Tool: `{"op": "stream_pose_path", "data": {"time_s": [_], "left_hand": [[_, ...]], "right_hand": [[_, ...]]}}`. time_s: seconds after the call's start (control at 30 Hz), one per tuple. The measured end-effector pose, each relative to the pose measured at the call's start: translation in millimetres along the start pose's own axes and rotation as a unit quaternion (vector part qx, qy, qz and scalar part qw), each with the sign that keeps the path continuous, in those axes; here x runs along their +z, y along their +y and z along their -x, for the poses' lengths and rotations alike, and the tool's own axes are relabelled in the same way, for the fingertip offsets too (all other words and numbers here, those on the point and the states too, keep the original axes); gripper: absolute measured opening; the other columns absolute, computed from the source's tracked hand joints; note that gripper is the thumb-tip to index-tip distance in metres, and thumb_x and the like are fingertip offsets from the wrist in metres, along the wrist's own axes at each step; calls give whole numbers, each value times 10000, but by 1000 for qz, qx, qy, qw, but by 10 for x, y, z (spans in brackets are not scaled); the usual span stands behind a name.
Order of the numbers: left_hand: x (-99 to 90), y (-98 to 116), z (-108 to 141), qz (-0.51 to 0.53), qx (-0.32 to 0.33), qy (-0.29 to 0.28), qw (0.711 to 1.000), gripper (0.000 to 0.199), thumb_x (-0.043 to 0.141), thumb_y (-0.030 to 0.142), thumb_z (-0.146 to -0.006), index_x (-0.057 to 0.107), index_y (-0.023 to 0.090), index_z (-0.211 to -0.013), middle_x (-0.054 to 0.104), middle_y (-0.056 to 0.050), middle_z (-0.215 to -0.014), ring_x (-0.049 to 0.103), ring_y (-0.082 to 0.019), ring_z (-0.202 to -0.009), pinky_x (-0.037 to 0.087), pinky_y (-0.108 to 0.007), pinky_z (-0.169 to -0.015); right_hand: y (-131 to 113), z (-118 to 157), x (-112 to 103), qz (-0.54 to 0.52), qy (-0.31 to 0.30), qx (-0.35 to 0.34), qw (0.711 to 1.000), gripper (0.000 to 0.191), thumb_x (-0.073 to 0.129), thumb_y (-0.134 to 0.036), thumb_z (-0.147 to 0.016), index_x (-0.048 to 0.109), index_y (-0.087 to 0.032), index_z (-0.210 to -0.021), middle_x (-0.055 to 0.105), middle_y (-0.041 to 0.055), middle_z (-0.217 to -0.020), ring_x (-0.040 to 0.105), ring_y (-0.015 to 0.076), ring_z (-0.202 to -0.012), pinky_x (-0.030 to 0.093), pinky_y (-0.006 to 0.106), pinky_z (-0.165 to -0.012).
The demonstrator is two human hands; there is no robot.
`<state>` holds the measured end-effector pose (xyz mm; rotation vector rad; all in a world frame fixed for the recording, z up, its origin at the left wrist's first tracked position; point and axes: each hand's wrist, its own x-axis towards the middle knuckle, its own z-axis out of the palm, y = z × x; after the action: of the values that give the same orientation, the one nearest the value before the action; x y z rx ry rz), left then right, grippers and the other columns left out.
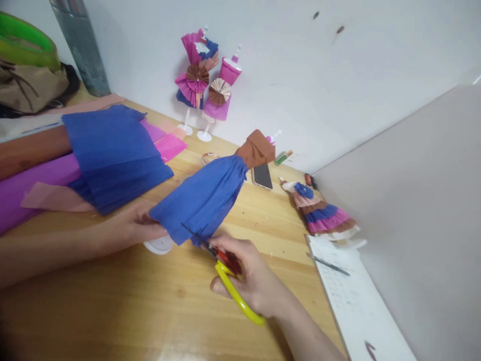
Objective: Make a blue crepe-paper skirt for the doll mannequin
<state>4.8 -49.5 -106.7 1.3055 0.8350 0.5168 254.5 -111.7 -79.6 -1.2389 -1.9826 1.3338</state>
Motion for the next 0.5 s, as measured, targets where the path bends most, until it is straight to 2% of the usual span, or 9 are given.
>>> {"op": "stream_pose_path", "data": {"time_s": [0.27, 0.5], "left_hand": [[-8, -24, -3, -10, 6, 3, 1000, 242, 610, 360, -663, 677, 137, -732, 628, -1, -682, 548, -154, -683, 386, -218, -623], [2, -12, -10, -16, 14, 8, 1000, 248, 593, 357, -649, 664, 128, -715, 620, 5, -665, 530, -144, -671, 378, -222, -633]], "right_hand": [[-34, -18, 32, 8, 15, 34, 999, 228, 627, -330, -727, 598, -159, -875, 369, -30, -650, 309, 112, -577, 262, 246, -503], [-53, -23, 33, 21, 25, 57, 998, 251, 620, -311, -714, 631, -133, -890, 395, -19, -661, 321, 114, -587, 271, 247, -517]]}}
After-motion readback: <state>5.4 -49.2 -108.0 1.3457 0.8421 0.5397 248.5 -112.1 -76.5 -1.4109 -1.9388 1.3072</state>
